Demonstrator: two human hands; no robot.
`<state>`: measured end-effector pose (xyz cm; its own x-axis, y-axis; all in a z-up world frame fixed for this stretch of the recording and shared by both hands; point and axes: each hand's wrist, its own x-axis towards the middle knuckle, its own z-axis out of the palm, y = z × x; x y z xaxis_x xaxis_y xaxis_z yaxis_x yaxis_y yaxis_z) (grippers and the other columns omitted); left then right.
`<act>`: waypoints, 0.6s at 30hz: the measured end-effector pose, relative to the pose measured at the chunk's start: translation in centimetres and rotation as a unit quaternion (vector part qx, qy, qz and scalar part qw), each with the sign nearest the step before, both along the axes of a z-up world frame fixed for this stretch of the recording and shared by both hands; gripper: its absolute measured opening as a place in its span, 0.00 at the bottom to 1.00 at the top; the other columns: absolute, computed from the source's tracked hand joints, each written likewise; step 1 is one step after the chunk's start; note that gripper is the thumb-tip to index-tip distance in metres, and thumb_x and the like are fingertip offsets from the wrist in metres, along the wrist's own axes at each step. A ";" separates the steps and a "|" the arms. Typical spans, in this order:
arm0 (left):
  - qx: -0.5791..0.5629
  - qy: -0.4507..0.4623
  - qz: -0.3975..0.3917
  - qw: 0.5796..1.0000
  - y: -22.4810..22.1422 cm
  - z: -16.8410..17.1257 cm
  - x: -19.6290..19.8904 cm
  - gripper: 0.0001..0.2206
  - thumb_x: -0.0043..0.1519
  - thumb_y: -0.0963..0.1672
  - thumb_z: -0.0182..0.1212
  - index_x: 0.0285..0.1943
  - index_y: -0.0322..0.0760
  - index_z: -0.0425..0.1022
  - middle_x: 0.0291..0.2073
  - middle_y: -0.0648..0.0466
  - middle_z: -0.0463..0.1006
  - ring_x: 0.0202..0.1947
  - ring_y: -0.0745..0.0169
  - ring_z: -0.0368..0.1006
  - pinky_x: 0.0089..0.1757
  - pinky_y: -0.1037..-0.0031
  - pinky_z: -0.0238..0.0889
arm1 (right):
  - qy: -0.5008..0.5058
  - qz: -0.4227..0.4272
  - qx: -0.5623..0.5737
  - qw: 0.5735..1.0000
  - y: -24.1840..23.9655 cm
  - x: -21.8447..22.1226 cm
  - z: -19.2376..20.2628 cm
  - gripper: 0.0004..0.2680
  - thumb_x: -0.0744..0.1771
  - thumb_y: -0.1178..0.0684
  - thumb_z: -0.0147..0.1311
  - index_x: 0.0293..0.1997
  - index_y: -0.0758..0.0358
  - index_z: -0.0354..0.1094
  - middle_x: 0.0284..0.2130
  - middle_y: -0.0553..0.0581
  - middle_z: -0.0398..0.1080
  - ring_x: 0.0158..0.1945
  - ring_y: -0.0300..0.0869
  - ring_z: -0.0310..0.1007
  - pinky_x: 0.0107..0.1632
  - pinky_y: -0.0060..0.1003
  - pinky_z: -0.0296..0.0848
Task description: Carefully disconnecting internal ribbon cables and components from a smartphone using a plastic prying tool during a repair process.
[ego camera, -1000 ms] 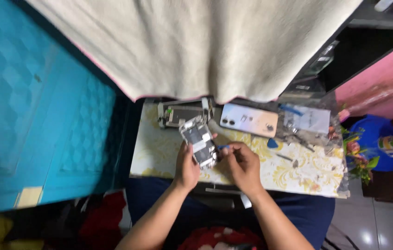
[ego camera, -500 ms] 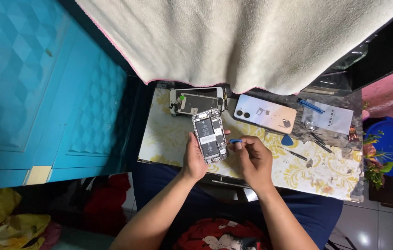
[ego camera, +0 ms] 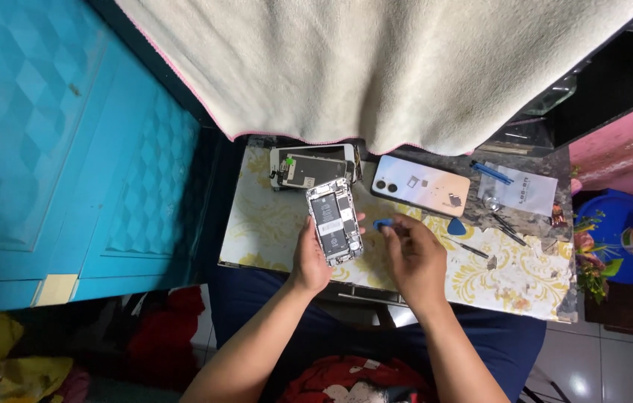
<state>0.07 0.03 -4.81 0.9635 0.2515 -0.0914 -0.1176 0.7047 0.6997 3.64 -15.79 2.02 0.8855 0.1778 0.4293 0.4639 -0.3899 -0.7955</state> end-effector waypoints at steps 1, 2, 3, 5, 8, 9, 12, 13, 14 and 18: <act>0.000 -0.003 0.000 1.000 0.1 0.0 0.2 0.32 0.69 0.58 0.34 0.66 0.31 0.69 0.54 0.32 0.78 0.53 0.38 0.78 0.42 0.63 0.76 | -0.003 0.000 0.000 1.000 -0.2 0.3 -0.5 0.05 0.67 0.61 0.61 0.43 0.71 0.73 0.28 0.65 0.76 0.33 0.56 0.79 0.37 0.44 0.76; 0.003 -0.005 0.002 1.000 0.2 -0.1 0.3 0.32 0.69 0.58 0.34 0.66 0.30 0.68 0.54 0.31 0.78 0.52 0.38 0.78 0.42 0.62 0.76 | -0.054 -0.016 -0.067 0.996 -0.4 0.5 -1.1 0.06 0.66 0.58 0.64 0.44 0.67 0.74 0.29 0.62 0.76 0.34 0.55 0.79 0.38 0.45 0.76; 0.005 -0.006 0.003 1.000 0.2 -0.2 0.3 0.32 0.69 0.58 0.34 0.67 0.30 0.68 0.53 0.30 0.78 0.52 0.38 0.78 0.42 0.62 0.76 | -0.103 -0.033 -0.135 0.985 -0.6 0.6 -1.7 0.08 0.64 0.56 0.67 0.44 0.64 0.75 0.29 0.59 0.76 0.34 0.55 0.79 0.40 0.46 0.76; -0.002 0.000 -0.002 1.000 0.1 -0.4 0.0 0.32 0.69 0.58 0.34 0.67 0.31 0.68 0.53 0.31 0.78 0.52 0.38 0.78 0.44 0.61 0.76 | -0.114 -0.027 -0.151 0.982 -0.8 0.7 -2.1 0.07 0.64 0.56 0.67 0.42 0.63 0.76 0.28 0.57 0.76 0.34 0.53 0.79 0.39 0.46 0.77; -0.008 0.004 -0.004 1.000 0.2 -0.5 0.0 0.32 0.68 0.58 0.35 0.67 0.31 0.67 0.53 0.31 0.79 0.51 0.39 0.79 0.45 0.61 0.75 | -0.124 -0.020 -0.178 0.976 -0.6 0.8 -2.3 0.06 0.63 0.55 0.68 0.38 0.61 0.76 0.27 0.54 0.77 0.35 0.51 0.79 0.39 0.45 0.76; -0.009 0.003 -0.005 1.000 0.2 -0.5 0.1 0.32 0.68 0.58 0.35 0.67 0.31 0.67 0.53 0.30 0.79 0.51 0.39 0.79 0.45 0.61 0.75 | -0.122 -0.021 -0.191 0.974 -0.6 0.8 -2.3 0.05 0.63 0.55 0.68 0.36 0.61 0.76 0.28 0.53 0.77 0.35 0.51 0.79 0.38 0.44 0.75; -0.003 0.013 0.001 1.000 0.1 -0.1 0.0 0.34 0.67 0.59 0.34 0.65 0.31 0.69 0.52 0.30 0.79 0.51 0.39 0.78 0.51 0.54 0.72 | -0.136 -0.018 -0.191 0.972 -0.9 1.0 -3.5 0.06 0.63 0.51 0.68 0.33 0.57 0.74 0.28 0.50 0.76 0.35 0.49 0.78 0.36 0.43 0.74; -0.004 0.014 0.001 1.000 0.1 -0.1 0.0 0.34 0.67 0.59 0.34 0.65 0.31 0.69 0.52 0.30 0.79 0.51 0.39 0.78 0.51 0.54 0.72 | -0.136 -0.017 -0.192 0.972 -0.9 1.1 -3.3 0.06 0.63 0.51 0.68 0.33 0.57 0.74 0.28 0.50 0.76 0.35 0.49 0.78 0.36 0.43 0.74; -0.015 0.017 -0.001 1.000 0.1 -0.2 0.1 0.33 0.68 0.59 0.34 0.65 0.31 0.69 0.52 0.30 0.79 0.52 0.39 0.78 0.51 0.54 0.72 | -0.133 -0.017 -0.195 0.972 -0.9 1.2 -3.2 0.06 0.62 0.51 0.69 0.36 0.56 0.75 0.28 0.49 0.76 0.35 0.48 0.78 0.36 0.42 0.74; -0.058 0.039 -0.017 0.997 -0.1 -1.3 0.1 0.33 0.67 0.60 0.35 0.64 0.34 0.70 0.53 0.36 0.79 0.53 0.44 0.78 0.53 0.55 0.72 | -0.127 -0.017 -0.196 0.972 -0.9 0.9 -2.9 0.06 0.63 0.52 0.68 0.37 0.59 0.75 0.29 0.53 0.76 0.37 0.51 0.78 0.36 0.45 0.74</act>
<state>0.17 -0.06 -6.14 0.9599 0.2027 -0.1937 -0.0408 0.7845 0.6187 4.49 -16.67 -0.84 0.7685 0.3440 0.5395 0.6070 -0.6586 -0.4447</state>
